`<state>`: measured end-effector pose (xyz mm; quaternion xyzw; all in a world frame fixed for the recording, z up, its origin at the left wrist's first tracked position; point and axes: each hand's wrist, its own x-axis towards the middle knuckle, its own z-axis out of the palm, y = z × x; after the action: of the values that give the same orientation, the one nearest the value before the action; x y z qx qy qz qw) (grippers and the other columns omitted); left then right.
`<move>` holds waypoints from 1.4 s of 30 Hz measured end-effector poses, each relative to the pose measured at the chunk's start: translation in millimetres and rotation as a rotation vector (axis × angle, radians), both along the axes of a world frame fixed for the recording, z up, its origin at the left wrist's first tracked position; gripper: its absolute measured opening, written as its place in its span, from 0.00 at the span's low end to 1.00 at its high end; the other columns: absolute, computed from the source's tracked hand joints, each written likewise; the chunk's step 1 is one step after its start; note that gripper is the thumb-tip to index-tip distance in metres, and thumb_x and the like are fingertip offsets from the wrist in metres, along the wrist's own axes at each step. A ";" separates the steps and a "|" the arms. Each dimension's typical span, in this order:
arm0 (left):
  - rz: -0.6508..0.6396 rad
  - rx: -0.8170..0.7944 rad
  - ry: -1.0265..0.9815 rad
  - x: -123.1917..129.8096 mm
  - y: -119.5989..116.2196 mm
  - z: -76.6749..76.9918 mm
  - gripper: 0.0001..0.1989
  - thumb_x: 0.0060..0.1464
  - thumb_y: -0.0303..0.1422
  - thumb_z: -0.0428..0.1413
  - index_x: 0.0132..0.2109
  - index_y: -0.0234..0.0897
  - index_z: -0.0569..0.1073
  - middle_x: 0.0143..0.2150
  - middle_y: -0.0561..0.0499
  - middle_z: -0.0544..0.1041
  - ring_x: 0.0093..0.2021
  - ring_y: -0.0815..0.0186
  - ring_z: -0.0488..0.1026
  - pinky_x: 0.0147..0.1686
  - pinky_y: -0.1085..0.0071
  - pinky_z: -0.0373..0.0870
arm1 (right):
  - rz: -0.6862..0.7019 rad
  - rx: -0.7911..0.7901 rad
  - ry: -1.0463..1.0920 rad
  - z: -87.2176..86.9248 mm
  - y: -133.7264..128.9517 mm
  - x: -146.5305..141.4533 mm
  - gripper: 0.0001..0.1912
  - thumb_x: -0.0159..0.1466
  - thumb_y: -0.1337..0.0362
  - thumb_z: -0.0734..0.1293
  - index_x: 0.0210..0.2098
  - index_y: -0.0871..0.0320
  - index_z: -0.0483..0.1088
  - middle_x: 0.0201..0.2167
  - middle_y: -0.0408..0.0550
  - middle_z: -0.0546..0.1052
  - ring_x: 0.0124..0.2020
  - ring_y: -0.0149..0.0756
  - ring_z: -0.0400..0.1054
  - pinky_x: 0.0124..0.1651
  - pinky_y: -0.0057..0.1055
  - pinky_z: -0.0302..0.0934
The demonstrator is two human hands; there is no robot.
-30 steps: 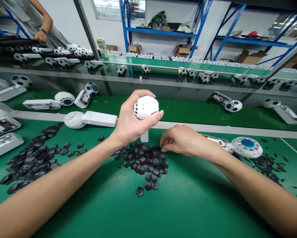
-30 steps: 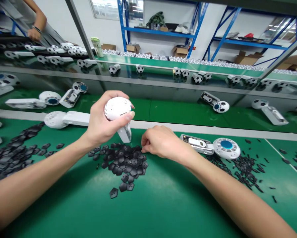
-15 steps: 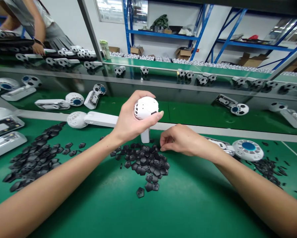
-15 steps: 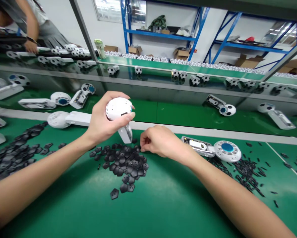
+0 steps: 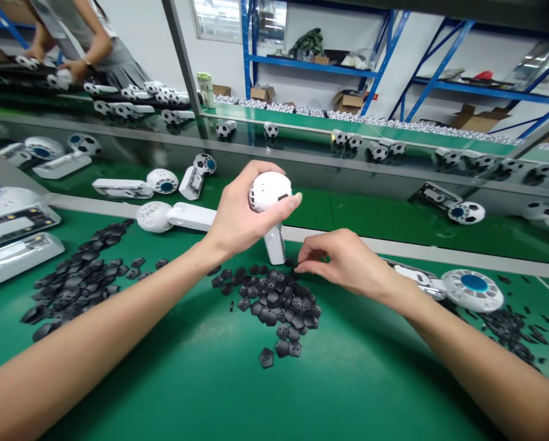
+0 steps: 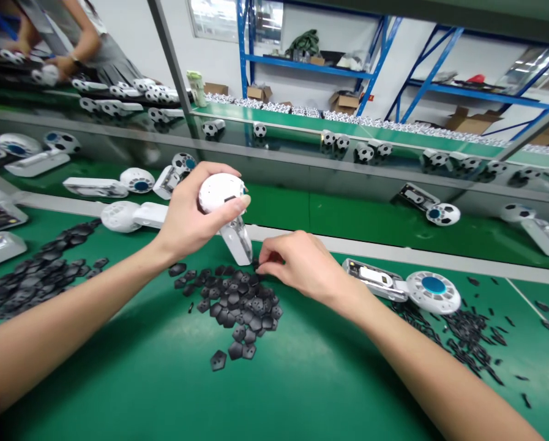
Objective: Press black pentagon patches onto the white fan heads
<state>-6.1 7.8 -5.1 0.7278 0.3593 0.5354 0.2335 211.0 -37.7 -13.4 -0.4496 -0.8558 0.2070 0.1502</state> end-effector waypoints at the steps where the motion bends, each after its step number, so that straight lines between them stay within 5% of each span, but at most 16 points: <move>1: -0.002 0.002 0.008 -0.3 -0.4 0.0 0.21 0.57 0.50 0.69 0.47 0.41 0.75 0.41 0.49 0.78 0.35 0.62 0.75 0.32 0.68 0.71 | 0.038 0.149 0.048 1.9 -3.7 1.9 0.06 0.71 0.65 0.74 0.35 0.53 0.80 0.35 0.44 0.85 0.37 0.39 0.79 0.40 0.33 0.64; 4: -0.009 0.001 0.012 -1.2 0.0 -1.4 0.21 0.58 0.50 0.68 0.47 0.41 0.74 0.42 0.49 0.79 0.35 0.62 0.75 0.33 0.68 0.72 | 0.189 0.552 0.153 6.3 -19.6 11.5 0.09 0.74 0.65 0.68 0.41 0.46 0.82 0.43 0.44 0.87 0.44 0.43 0.82 0.45 0.39 0.69; 9: -0.027 0.004 0.008 -4.3 2.0 -1.3 0.20 0.62 0.51 0.64 0.50 0.41 0.76 0.44 0.49 0.79 0.37 0.62 0.76 0.35 0.69 0.73 | 0.293 0.743 0.170 13.9 -40.1 26.5 0.20 0.72 0.71 0.70 0.53 0.35 0.81 0.53 0.35 0.85 0.50 0.43 0.82 0.47 0.38 0.73; 14: -0.097 0.042 0.019 -6.0 0.6 5.5 0.17 0.67 0.50 0.59 0.47 0.40 0.78 0.44 0.49 0.80 0.40 0.61 0.77 0.39 0.69 0.74 | 0.309 0.971 0.182 22.8 -33.4 13.7 0.14 0.68 0.75 0.73 0.45 0.47 0.81 0.45 0.42 0.87 0.43 0.41 0.84 0.43 0.36 0.74; 22: -0.068 -0.226 -0.355 -0.3 1.3 3.5 0.21 0.57 0.52 0.69 0.36 0.40 0.74 0.33 0.51 0.77 0.27 0.64 0.75 0.25 0.69 0.75 | -0.073 0.370 0.717 17.3 -18.1 -19.9 0.06 0.68 0.66 0.76 0.33 0.54 0.79 0.32 0.45 0.85 0.33 0.40 0.80 0.38 0.34 0.75; 30: -0.307 -0.815 -0.439 6.2 -7.5 16.0 0.23 0.61 0.55 0.66 0.35 0.40 0.76 0.29 0.49 0.78 0.24 0.61 0.77 0.23 0.63 0.80 | -0.050 0.262 0.661 28.8 -16.4 -15.5 0.04 0.67 0.69 0.77 0.35 0.55 0.80 0.33 0.42 0.85 0.33 0.37 0.80 0.39 0.30 0.72; 34: -0.458 -0.906 -0.406 9.6 -11.6 12.7 0.22 0.60 0.53 0.68 0.34 0.40 0.76 0.27 0.50 0.77 0.24 0.60 0.77 0.24 0.61 0.79 | -0.005 0.232 0.527 34.4 -16.4 -11.6 0.05 0.68 0.71 0.75 0.36 0.55 0.81 0.34 0.40 0.86 0.33 0.36 0.80 0.36 0.30 0.69; 42: -0.227 -0.939 -0.313 15.8 -21.8 16.0 0.29 0.47 0.57 0.74 0.32 0.39 0.73 0.25 0.54 0.70 0.22 0.68 0.67 0.19 0.72 0.62 | -0.071 0.169 0.462 35.5 -20.6 -14.4 0.08 0.66 0.74 0.77 0.34 0.55 0.82 0.32 0.37 0.86 0.31 0.32 0.78 0.34 0.27 0.66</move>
<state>9.7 -13.9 10.9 0.4896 0.4408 0.3899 0.6434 196.5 -58.3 22.1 -0.4061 -0.7967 0.2267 0.3859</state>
